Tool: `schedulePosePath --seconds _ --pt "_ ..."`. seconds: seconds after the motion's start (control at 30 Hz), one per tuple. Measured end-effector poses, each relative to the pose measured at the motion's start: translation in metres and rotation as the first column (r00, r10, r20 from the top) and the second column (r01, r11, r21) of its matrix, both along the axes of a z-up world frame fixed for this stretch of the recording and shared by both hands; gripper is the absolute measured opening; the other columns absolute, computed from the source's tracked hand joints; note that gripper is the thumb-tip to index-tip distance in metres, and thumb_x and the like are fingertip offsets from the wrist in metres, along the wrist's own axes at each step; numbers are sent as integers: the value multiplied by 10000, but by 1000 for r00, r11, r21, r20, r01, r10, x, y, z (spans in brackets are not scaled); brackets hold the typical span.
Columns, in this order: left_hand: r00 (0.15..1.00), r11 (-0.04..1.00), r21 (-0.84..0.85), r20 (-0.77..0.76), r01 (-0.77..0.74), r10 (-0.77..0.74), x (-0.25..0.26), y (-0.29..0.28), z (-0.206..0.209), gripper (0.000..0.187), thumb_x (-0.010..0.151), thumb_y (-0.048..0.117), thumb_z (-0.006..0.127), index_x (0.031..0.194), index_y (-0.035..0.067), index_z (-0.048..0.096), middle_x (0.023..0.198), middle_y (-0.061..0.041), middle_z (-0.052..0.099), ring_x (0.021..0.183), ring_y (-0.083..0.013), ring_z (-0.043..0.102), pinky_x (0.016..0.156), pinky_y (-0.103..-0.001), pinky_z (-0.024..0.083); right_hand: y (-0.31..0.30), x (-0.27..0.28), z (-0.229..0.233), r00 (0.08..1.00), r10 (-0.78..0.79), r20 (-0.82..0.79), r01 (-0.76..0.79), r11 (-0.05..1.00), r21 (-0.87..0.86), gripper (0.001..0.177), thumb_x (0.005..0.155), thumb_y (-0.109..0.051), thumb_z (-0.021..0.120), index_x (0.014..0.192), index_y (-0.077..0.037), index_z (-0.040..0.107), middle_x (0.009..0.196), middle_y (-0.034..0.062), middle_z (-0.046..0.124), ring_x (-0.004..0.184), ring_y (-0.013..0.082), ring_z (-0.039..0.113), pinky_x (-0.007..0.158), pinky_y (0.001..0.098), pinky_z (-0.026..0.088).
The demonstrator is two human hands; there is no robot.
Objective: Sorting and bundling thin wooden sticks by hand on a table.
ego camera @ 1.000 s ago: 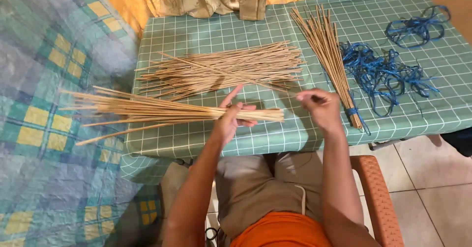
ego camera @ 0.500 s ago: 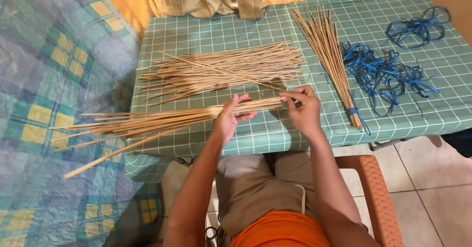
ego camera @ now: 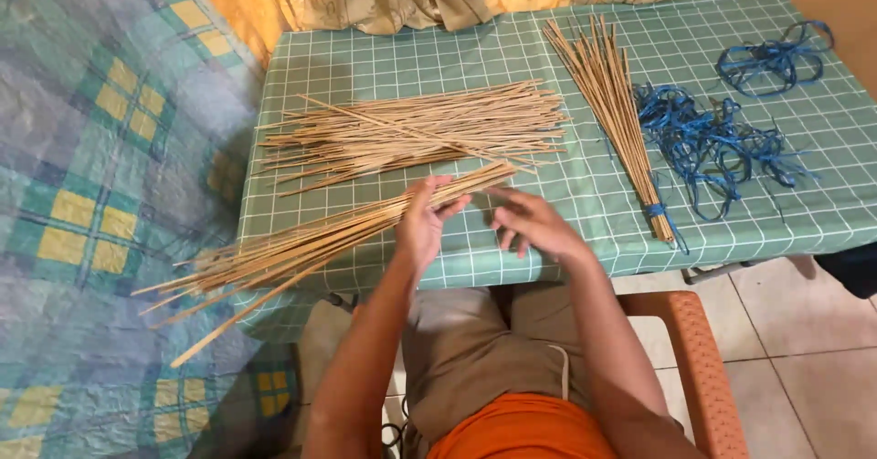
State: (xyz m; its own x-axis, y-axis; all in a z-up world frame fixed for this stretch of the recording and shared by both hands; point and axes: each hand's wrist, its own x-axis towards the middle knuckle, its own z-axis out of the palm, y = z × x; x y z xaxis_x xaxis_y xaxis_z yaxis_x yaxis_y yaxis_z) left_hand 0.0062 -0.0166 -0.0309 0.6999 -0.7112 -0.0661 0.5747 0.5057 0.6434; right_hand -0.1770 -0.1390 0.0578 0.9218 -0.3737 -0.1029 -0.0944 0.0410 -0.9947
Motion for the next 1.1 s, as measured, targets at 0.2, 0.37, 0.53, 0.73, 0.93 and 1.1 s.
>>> schedulePosePath --seconds 0.2,0.37,0.53,0.73,0.93,1.1 --pt "970 988 81 195 131 -144 -28 -8 -8 314 962 335 687 1094 54 643 1090 -177 702 795 -371 750 664 -410 674 27 38 -41 927 -257 275 90 861 501 614 1045 -516 512 1469 -72 490 645 129 570 352 119 519 252 173 350" --pt "978 984 148 171 97 -122 -41 -5 5 358 946 382 690 1030 34 693 1019 -178 751 718 -325 760 618 -385 672 21 48 -76 889 -445 113 283 726 627 456 1028 -524 585 1044 -77 674 774 183 626 414 157 506 268 176 325" --pt "998 973 231 40 29 -40 -38 -3 12 525 986 542 573 1048 43 722 948 -147 735 654 -280 734 524 -352 653 25 49 -78 840 -519 158 368 759 537 541 1029 -497 608 973 35 682 631 289 623 292 207 502 246 248 355" --pt "981 943 316 125 104 -150 -28 9 37 402 945 261 565 1308 102 631 893 -165 694 547 -262 683 402 -304 593 34 44 -53 817 -505 280 423 854 303 426 1015 -401 671 930 12 735 526 239 605 272 217 507 253 261 353" --pt "972 974 101 98 205 -214 -29 7 30 406 944 195 538 1285 4 645 966 -274 743 759 -345 771 607 -393 685 25 43 -70 808 -467 358 348 870 349 422 1017 -330 664 912 73 729 564 267 608 297 207 531 248 281 396" --pt "985 993 60 134 97 -105 -26 14 42 409 925 98 508 1307 -3 612 904 -314 730 771 -373 764 610 -460 679 25 40 -57 831 -302 468 265 953 144 352 975 -251 715 1109 74 723 518 195 588 343 170 538 315 255 411"
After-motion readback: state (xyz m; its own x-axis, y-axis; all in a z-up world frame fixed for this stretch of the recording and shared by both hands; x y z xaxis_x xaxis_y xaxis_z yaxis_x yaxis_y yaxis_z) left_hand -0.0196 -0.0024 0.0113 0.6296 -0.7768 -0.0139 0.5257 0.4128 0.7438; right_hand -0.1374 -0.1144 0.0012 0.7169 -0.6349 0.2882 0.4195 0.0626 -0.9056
